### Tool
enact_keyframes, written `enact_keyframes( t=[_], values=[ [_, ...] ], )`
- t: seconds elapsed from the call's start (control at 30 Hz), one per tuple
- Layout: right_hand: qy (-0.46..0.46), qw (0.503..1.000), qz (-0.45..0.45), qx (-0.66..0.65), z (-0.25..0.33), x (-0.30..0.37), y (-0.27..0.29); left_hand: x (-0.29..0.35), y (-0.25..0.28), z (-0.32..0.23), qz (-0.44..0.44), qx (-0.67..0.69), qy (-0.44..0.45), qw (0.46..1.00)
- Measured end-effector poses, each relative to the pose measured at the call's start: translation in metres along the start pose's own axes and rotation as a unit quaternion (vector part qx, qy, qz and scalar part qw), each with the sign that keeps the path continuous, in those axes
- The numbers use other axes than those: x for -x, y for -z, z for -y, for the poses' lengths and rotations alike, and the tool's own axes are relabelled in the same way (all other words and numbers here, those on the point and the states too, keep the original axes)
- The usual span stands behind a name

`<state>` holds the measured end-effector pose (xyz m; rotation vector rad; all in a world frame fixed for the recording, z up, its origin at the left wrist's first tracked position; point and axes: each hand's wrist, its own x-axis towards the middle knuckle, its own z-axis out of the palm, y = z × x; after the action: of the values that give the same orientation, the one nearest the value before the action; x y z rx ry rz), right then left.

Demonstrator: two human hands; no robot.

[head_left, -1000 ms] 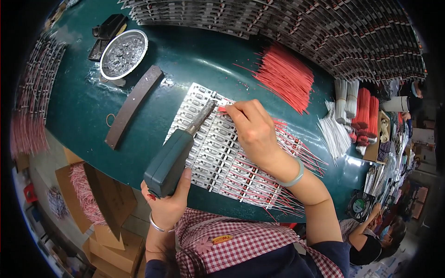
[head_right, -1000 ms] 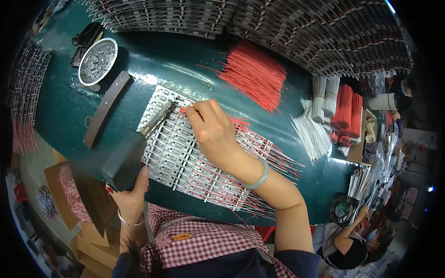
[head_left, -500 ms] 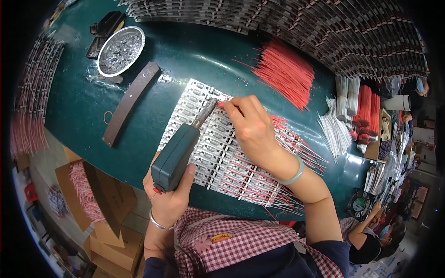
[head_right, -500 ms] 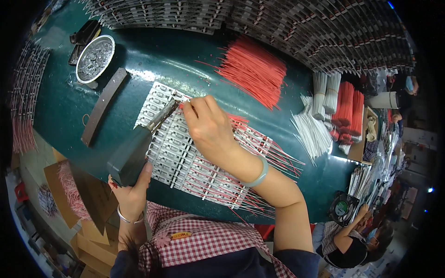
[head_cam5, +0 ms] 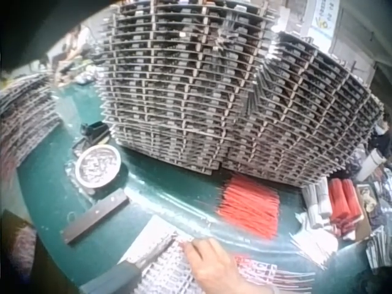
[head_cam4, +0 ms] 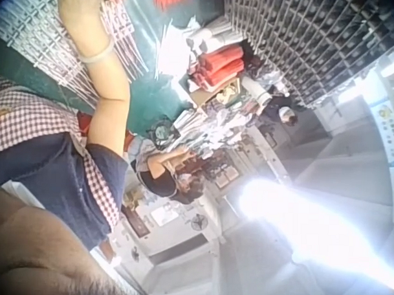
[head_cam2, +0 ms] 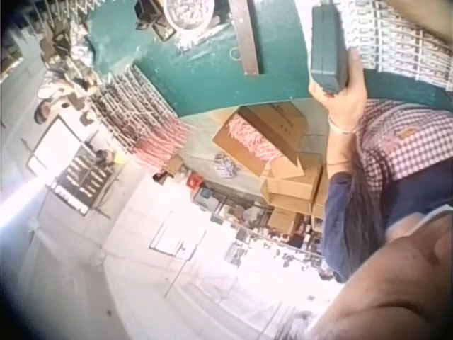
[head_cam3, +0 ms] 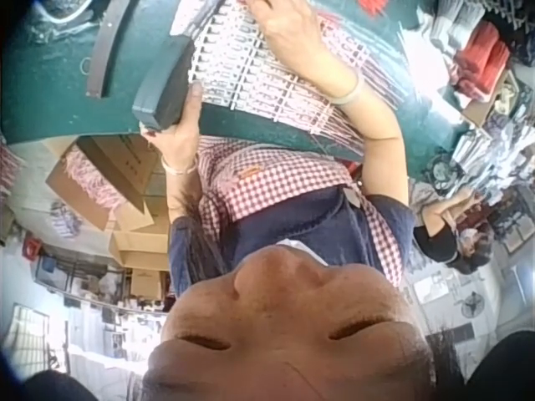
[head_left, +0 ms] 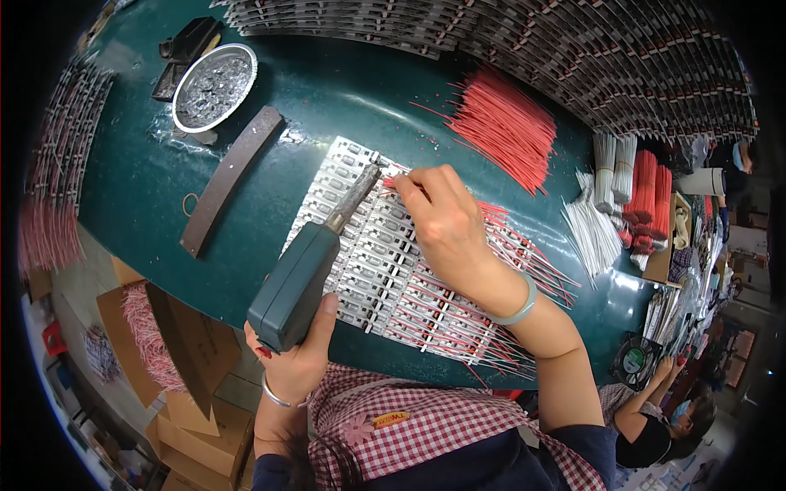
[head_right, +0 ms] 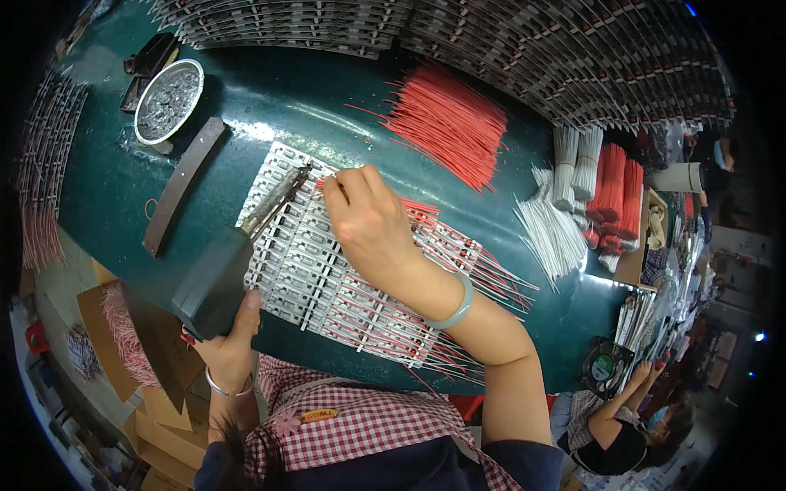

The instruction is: The person solders wires into a circuit board panel using a handheld soldering tool, stacks the completed board onto a pile, and then inserts and solders wires into a new board.

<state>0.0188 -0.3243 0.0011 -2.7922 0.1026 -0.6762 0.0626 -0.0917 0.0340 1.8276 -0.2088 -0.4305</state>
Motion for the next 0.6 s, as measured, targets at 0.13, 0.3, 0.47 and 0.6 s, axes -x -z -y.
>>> enact_keyframes(
  t=[0.13, 0.3, 0.47, 0.6],
  values=[
    [-0.006, 1.0, -0.005, -0.008, -0.0006, 0.0004, -0.0019, 0.0, -0.001, -0.0053, -0.018, 0.005, -0.027, 0.999],
    [0.008, 1.0, -0.025, -0.01, 0.0003, 0.0039, 0.0005, 0.0022, 0.0013, -0.0047, -0.027, 0.019, -0.023, 0.999],
    [0.017, 0.999, -0.021, -0.022, 0.0085, 0.0062, 0.0053, 0.0061, 0.0068, 0.0024, -0.012, 0.008, -0.001, 1.0],
    [0.018, 0.999, -0.018, -0.023, 0.0075, 0.0073, 0.0038, 0.0064, 0.0069, 0.002, -0.002, 0.002, 0.01, 1.0]
  ],
)
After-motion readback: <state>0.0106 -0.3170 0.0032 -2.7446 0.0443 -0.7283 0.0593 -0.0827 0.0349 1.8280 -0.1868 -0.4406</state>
